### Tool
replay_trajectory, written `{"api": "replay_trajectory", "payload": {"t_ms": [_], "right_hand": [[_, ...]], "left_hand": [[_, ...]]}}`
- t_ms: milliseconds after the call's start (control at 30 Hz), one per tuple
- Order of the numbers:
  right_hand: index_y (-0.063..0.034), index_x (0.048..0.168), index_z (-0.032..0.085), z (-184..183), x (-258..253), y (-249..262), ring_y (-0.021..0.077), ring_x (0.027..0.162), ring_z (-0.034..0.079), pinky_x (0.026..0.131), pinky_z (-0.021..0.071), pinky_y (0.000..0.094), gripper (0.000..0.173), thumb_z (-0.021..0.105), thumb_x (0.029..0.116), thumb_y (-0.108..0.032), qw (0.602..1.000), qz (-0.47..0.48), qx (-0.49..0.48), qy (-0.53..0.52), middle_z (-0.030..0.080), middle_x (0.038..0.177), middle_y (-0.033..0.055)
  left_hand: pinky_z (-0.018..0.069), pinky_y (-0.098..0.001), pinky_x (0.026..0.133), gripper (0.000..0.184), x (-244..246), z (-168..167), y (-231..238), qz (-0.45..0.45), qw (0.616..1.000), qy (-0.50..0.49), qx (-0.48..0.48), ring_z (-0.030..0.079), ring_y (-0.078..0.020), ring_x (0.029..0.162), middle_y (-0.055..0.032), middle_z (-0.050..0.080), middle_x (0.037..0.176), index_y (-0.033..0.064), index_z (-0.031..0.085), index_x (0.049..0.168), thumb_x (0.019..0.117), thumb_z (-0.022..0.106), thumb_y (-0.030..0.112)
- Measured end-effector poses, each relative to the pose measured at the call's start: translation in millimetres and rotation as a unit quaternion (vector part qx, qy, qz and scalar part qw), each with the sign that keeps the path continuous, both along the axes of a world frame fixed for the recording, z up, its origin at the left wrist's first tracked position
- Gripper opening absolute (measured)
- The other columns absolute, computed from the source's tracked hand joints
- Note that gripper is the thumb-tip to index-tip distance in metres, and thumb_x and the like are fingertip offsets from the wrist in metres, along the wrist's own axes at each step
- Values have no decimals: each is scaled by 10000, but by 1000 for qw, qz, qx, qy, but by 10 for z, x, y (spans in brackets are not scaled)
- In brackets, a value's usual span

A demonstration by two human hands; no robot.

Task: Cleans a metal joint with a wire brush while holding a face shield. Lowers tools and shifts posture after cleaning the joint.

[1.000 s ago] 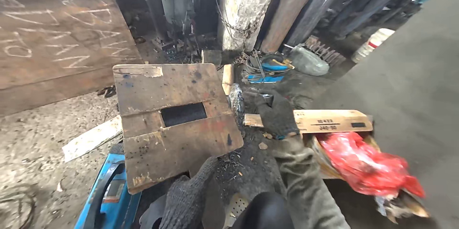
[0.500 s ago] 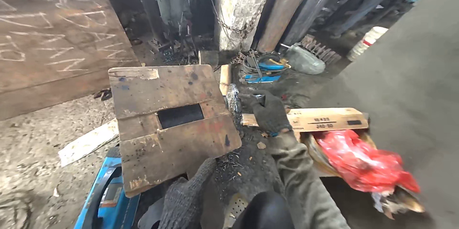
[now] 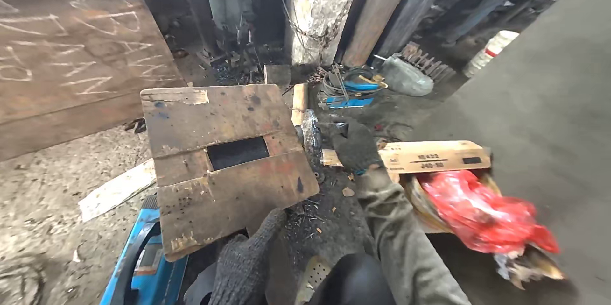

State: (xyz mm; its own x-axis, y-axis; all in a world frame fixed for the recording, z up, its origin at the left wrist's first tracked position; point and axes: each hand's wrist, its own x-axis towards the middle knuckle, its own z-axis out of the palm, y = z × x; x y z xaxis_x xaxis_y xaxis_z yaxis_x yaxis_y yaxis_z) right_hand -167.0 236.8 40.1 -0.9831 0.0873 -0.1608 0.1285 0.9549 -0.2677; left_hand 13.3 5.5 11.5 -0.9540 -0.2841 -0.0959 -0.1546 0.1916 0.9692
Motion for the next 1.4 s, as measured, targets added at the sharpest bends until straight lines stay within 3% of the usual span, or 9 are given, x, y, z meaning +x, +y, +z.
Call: {"api": "replay_trajectory", "payload": {"t_ms": [167, 233, 400, 533, 633, 867, 1033, 1200, 1400], "right_hand": [[-141, 1234, 666, -353, -9, 145, 295, 723, 684, 653, 564, 558, 371, 568, 1029, -434, 963, -8, -138, 232, 697, 870, 127], [-117, 1244, 678, -264, -48, 99, 309, 789, 686, 738, 561, 578, 356, 597, 1027, -387, 967, -15, -161, 196, 709, 906, 138], [-157, 1260, 649, -75, 8, 85, 305, 713, 662, 666, 550, 573, 347, 567, 1043, -415, 973, -11, -148, 176, 683, 848, 125], [-106, 1197, 684, -385, -88, 145, 296, 693, 679, 631, 563, 552, 345, 576, 1030, -388, 955, 14, -123, 268, 695, 830, 131], [-144, 1279, 639, -105, -7, 90, 329, 781, 681, 717, 555, 593, 347, 555, 1047, -388, 975, -19, -140, 170, 697, 908, 144], [-118, 1243, 676, -152, -70, 91, 291, 751, 674, 708, 561, 555, 333, 581, 1037, -363, 966, -22, -156, 204, 698, 878, 125], [68, 1314, 625, -300, 91, 100, 421, 1204, 614, 1065, 436, 544, 401, 485, 1086, -230, 1000, 6, -6, -22, 643, 1278, 303], [-122, 1283, 666, -218, -17, 47, 297, 832, 696, 780, 568, 561, 326, 593, 1033, -319, 963, -48, -170, 204, 716, 949, 139], [-161, 1350, 633, -570, -136, 45, 276, 873, 719, 815, 586, 554, 370, 595, 1035, -352, 946, -31, -221, 235, 738, 1015, 125]], "left_hand": [[612, -334, 796, 406, -12, 181, 49, 38, 996, -61, 44, 723, -88, 833, 14, 744, 862, 91, 736, 977, 820, 821, 456], [612, -316, 813, 399, -8, 145, 49, 33, 998, -42, 42, 727, -81, 854, 17, 753, 886, 85, 737, 1015, 834, 817, 432], [613, -306, 804, 345, -15, 126, 32, 23, 999, -14, 44, 728, -70, 842, 22, 758, 880, 89, 754, 1005, 851, 814, 392], [593, -303, 788, 355, -17, 183, 42, 21, 998, -53, 9, 710, -53, 813, 39, 743, 846, 107, 757, 962, 854, 789, 444], [611, -312, 806, 373, -8, 156, 17, 17, 999, -45, 14, 720, -59, 829, 35, 748, 867, 101, 749, 990, 858, 794, 446], [608, -287, 757, 307, -21, 29, 20, 13, 1000, 3, 13, 715, -46, 782, 49, 744, 825, 126, 773, 951, 875, 789, 423], [598, -306, 729, 341, -28, 174, 72, 38, 997, -72, 17, 695, -53, 741, 41, 716, 790, 87, 739, 919, 835, 817, 409], [613, -289, 746, 352, 10, 39, -8, 8, 1000, -16, 3, 712, -41, 770, 57, 739, 817, 127, 769, 955, 883, 767, 471], [614, -335, 724, 288, -11, -144, -62, -16, 998, 46, -47, 714, -69, 755, 34, 743, 811, 146, 790, 954, 965, 690, 416]]}}
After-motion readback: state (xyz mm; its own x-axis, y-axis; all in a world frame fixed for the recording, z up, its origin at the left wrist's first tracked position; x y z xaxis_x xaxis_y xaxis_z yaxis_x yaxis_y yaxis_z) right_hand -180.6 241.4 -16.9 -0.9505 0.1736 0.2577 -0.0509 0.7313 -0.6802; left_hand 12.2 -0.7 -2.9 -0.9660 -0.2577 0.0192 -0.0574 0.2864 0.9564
